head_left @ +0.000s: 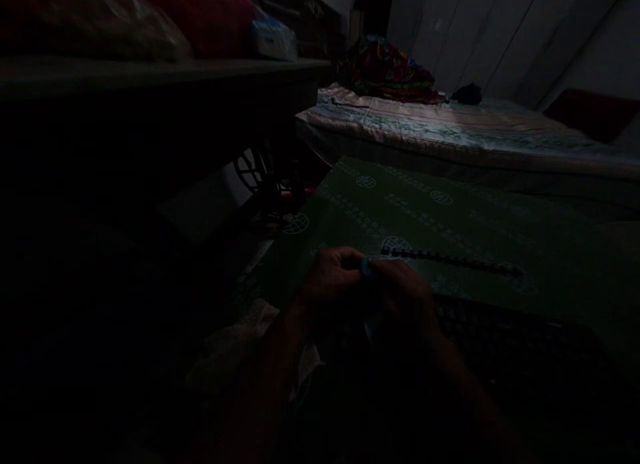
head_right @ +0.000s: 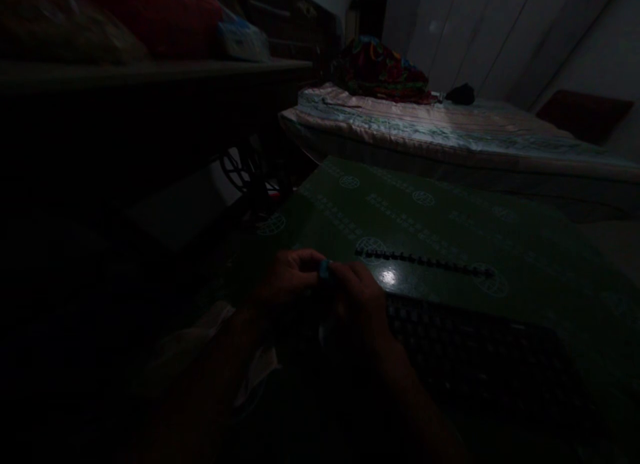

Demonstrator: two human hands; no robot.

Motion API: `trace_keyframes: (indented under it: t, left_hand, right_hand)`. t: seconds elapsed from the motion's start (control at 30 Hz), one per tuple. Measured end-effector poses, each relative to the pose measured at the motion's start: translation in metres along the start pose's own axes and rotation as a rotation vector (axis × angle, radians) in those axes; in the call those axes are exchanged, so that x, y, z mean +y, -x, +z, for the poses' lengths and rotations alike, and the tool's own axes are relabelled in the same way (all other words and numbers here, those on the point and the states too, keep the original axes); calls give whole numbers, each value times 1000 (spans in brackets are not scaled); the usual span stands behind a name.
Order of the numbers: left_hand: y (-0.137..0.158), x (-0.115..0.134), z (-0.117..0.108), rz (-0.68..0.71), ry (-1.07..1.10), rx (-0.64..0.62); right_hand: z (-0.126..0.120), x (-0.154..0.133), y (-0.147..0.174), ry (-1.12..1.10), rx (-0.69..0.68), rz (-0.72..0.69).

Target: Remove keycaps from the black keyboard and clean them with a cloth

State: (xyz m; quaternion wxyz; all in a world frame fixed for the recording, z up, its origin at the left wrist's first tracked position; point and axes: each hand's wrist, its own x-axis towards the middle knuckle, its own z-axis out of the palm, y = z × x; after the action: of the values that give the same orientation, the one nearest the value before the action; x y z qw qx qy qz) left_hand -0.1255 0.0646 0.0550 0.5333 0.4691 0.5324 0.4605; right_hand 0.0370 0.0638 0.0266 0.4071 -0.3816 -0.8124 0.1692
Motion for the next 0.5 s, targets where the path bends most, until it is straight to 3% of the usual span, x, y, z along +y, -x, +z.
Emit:
trace_keyframes:
  t: [0.2, 0.37, 0.5]
  left_hand:
    - [3, 4, 1, -28, 21, -13]
    - [4, 5, 0, -30, 9, -10]
    - [2, 2, -1, 11, -4, -26]
  right_hand:
    - [2, -12, -4, -316, 106, 287]
    - [-3, -19, -7, -504, 66, 567]
    - [-6, -21, -9, -590, 36, 657]
